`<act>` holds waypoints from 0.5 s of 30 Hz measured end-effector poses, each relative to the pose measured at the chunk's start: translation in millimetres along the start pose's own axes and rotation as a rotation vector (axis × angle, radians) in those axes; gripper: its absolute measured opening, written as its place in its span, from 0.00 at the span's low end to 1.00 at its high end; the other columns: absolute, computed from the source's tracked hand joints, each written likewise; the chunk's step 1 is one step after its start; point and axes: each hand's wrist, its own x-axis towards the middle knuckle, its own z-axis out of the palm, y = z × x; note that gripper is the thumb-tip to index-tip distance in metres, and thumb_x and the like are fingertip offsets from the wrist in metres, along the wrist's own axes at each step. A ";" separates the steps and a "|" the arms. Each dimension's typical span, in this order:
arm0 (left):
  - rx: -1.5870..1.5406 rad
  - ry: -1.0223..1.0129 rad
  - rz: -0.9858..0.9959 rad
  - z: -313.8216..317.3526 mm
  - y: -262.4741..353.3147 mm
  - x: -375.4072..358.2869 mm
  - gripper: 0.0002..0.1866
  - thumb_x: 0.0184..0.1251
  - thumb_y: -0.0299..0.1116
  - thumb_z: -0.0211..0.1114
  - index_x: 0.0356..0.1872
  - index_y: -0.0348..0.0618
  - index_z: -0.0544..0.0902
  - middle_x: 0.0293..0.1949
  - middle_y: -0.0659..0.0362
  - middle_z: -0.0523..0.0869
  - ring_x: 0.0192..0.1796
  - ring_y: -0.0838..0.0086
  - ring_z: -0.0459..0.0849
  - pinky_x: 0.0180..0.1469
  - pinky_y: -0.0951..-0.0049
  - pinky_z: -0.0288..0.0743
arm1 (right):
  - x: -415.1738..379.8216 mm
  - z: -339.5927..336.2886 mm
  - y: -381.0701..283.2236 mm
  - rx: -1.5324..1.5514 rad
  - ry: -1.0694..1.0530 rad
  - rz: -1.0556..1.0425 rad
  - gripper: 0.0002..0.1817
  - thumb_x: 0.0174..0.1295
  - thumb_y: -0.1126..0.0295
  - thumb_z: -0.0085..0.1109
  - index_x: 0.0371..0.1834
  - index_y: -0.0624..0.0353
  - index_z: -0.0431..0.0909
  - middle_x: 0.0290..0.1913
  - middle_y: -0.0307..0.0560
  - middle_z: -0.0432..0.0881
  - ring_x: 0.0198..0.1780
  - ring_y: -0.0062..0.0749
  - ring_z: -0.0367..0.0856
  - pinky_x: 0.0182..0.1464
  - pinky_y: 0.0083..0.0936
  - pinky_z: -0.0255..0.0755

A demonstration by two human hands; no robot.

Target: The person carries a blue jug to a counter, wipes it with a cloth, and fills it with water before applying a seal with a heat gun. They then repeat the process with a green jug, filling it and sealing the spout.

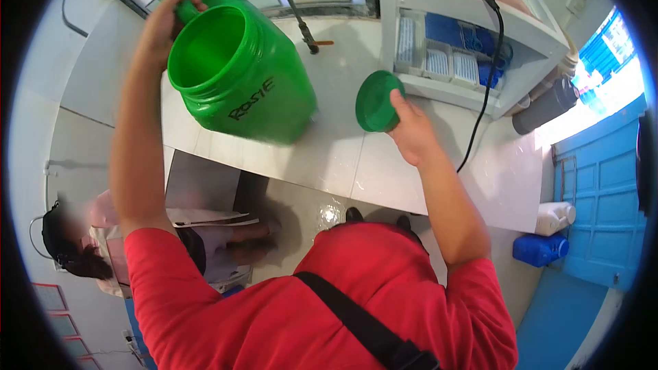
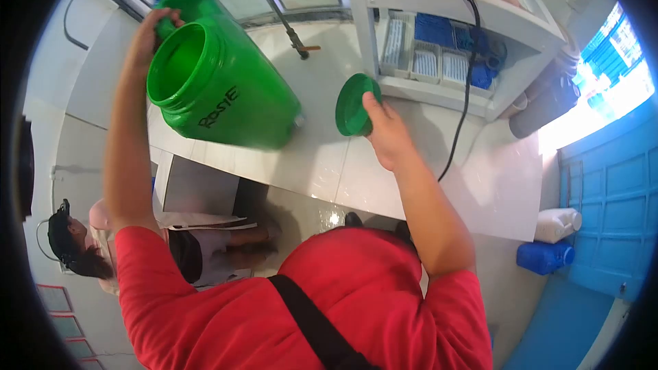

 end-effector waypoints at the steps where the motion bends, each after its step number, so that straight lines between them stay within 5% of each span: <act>1: -0.042 -0.142 -0.127 -15.2 -11.9 14.0 0.17 0.72 0.46 0.63 0.40 0.40 0.86 0.32 0.58 0.87 0.35 0.72 0.86 0.42 0.72 0.82 | 15.8 3.2 11.6 -0.107 0.031 -0.051 0.37 0.76 0.45 0.55 0.73 0.67 0.65 0.68 0.49 0.75 0.68 0.35 0.73 0.73 0.41 0.64; 3: 0.481 0.100 0.045 -12.0 -27.1 23.1 0.20 0.71 0.51 0.63 0.36 0.43 0.88 0.30 0.59 0.87 0.32 0.72 0.84 0.41 0.72 0.79 | 49.5 7.5 30.9 -0.301 0.155 -0.060 0.35 0.77 0.47 0.54 0.73 0.66 0.66 0.64 0.50 0.78 0.66 0.36 0.75 0.70 0.36 0.66; 5: 0.341 0.115 -0.012 -18.5 -24.1 20.6 0.24 0.72 0.56 0.61 0.36 0.43 0.91 0.29 0.59 0.87 0.32 0.71 0.83 0.42 0.69 0.78 | 60.5 28.6 27.9 -0.517 -0.002 -0.220 0.33 0.77 0.48 0.54 0.73 0.63 0.66 0.61 0.51 0.80 0.63 0.36 0.77 0.67 0.34 0.67; 7: 0.800 0.153 0.054 -24.5 -16.9 -2.8 0.34 0.74 0.66 0.54 0.52 0.42 0.89 0.39 0.55 0.90 0.40 0.66 0.87 0.49 0.68 0.79 | 94.8 29.3 39.5 -0.602 -0.001 -0.257 0.30 0.78 0.50 0.53 0.73 0.60 0.67 0.60 0.53 0.82 0.61 0.37 0.77 0.65 0.34 0.69; 8: 0.440 0.223 0.180 -25.3 -32.2 -17.6 0.48 0.71 0.77 0.43 0.70 0.44 0.77 0.57 0.48 0.87 0.60 0.58 0.83 0.65 0.61 0.73 | 103.2 31.7 43.9 -0.619 0.044 -0.286 0.29 0.78 0.52 0.52 0.72 0.61 0.67 0.59 0.54 0.82 0.60 0.37 0.78 0.64 0.34 0.69; 11: 0.227 0.296 0.574 -27.8 -68.4 -93.4 0.58 0.64 0.84 0.37 0.83 0.50 0.50 0.79 0.45 0.62 0.82 0.52 0.55 0.79 0.39 0.44 | 139.6 33.8 52.8 -0.594 0.143 -0.244 0.27 0.78 0.54 0.52 0.70 0.62 0.68 0.57 0.58 0.83 0.58 0.44 0.81 0.61 0.36 0.72; 12: 0.210 0.303 0.623 -20.7 -99.7 -116.5 0.61 0.60 0.85 0.45 0.84 0.53 0.45 0.82 0.46 0.54 0.83 0.51 0.52 0.78 0.38 0.46 | 160.7 24.9 64.9 -0.632 0.205 -0.320 0.27 0.77 0.54 0.53 0.69 0.62 0.68 0.56 0.60 0.83 0.57 0.48 0.82 0.60 0.38 0.73; 13: 0.080 0.409 0.461 17.6 -107.0 -144.1 0.64 0.58 0.75 0.65 0.84 0.49 0.43 0.82 0.45 0.52 0.83 0.53 0.53 0.79 0.45 0.49 | 174.7 22.1 71.4 -0.669 0.270 -0.393 0.26 0.76 0.54 0.54 0.68 0.62 0.69 0.55 0.62 0.84 0.57 0.52 0.83 0.60 0.39 0.73; 15: 0.332 0.198 0.579 40.4 -146.9 -178.3 0.64 0.54 0.58 0.81 0.82 0.43 0.48 0.78 0.44 0.60 0.79 0.56 0.61 0.77 0.53 0.58 | 187.8 31.3 66.2 -0.677 0.324 -0.383 0.25 0.76 0.55 0.55 0.66 0.62 0.70 0.54 0.63 0.84 0.56 0.54 0.83 0.59 0.40 0.73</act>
